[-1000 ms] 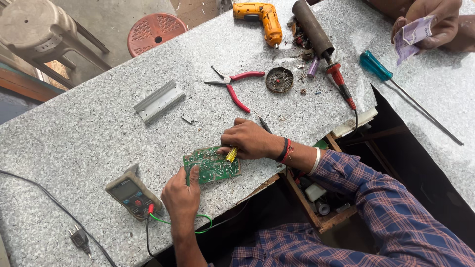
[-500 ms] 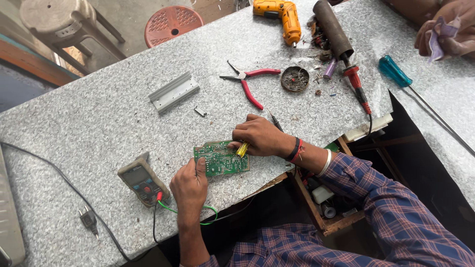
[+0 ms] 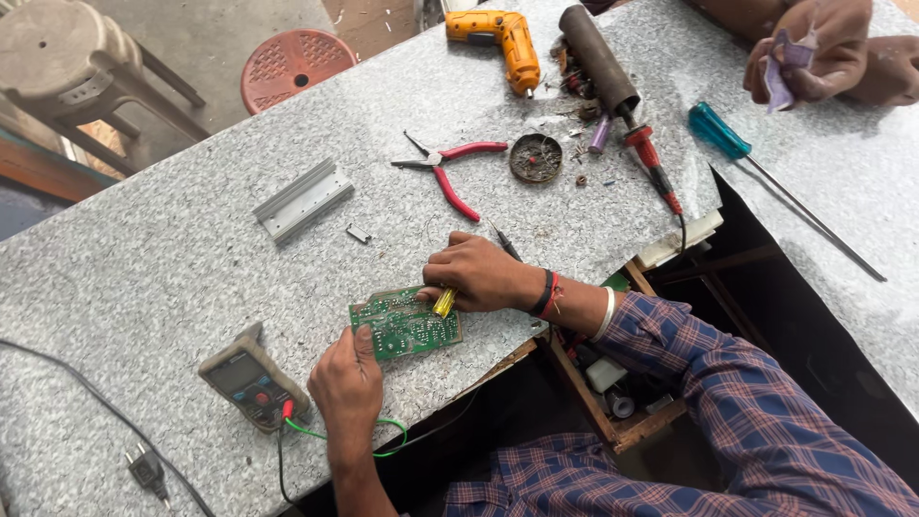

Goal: The person tests a green circuit board with a multimeter at a workbench, then opens a battery pack, removes and sorts small cylindrical cells and components, and handles parts from a drawer. They pass small parts to a coworker and finally hold up the circuit board to view it.

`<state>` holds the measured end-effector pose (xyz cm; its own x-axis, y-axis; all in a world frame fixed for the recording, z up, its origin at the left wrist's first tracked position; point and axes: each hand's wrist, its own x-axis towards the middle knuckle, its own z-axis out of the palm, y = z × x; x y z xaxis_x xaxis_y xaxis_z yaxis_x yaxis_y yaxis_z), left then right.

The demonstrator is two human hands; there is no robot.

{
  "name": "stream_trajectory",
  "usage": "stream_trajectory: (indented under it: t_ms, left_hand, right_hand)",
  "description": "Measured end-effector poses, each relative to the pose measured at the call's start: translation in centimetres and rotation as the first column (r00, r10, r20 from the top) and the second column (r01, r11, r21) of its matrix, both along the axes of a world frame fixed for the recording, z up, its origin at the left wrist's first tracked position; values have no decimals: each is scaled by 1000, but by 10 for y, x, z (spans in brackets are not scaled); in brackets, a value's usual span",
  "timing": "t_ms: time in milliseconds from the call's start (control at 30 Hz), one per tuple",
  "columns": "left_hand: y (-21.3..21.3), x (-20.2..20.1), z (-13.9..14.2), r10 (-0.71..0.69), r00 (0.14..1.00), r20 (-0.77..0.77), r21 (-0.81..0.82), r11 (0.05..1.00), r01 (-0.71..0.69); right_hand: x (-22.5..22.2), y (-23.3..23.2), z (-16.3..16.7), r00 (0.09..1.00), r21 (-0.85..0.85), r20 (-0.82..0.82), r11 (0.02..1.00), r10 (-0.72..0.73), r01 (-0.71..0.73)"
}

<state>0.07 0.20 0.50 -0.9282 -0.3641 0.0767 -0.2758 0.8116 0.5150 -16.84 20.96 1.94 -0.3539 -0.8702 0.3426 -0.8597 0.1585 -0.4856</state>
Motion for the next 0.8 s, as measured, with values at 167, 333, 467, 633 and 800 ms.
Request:
stream_trajectory:
  t_ms: [167,333,467,633,800]
  left_hand:
    - [0,1,-1,-7,1000,-18,-4,1000,7]
    - [0,2,2,-10,999,-32,30,999,11]
    - [0,1,3,-9,999,-45,44,999,11]
    - [1,1,5,-2,998,-63,83,996,8]
    - [3,-1,0,41,996,-82,124,992,-31]
  right_hand:
    - [0,0,0,1000,18,-1,1000,-8,9]
    - [0,-1,-3,1000,35,-16,999,-22,23]
    - [1,0,-3,998,34,-28,998,-54,55]
    - [3,-2,5,992,5,2,992,-124,124]
    - [2,-10,16,951,167,98,947,-294,276]
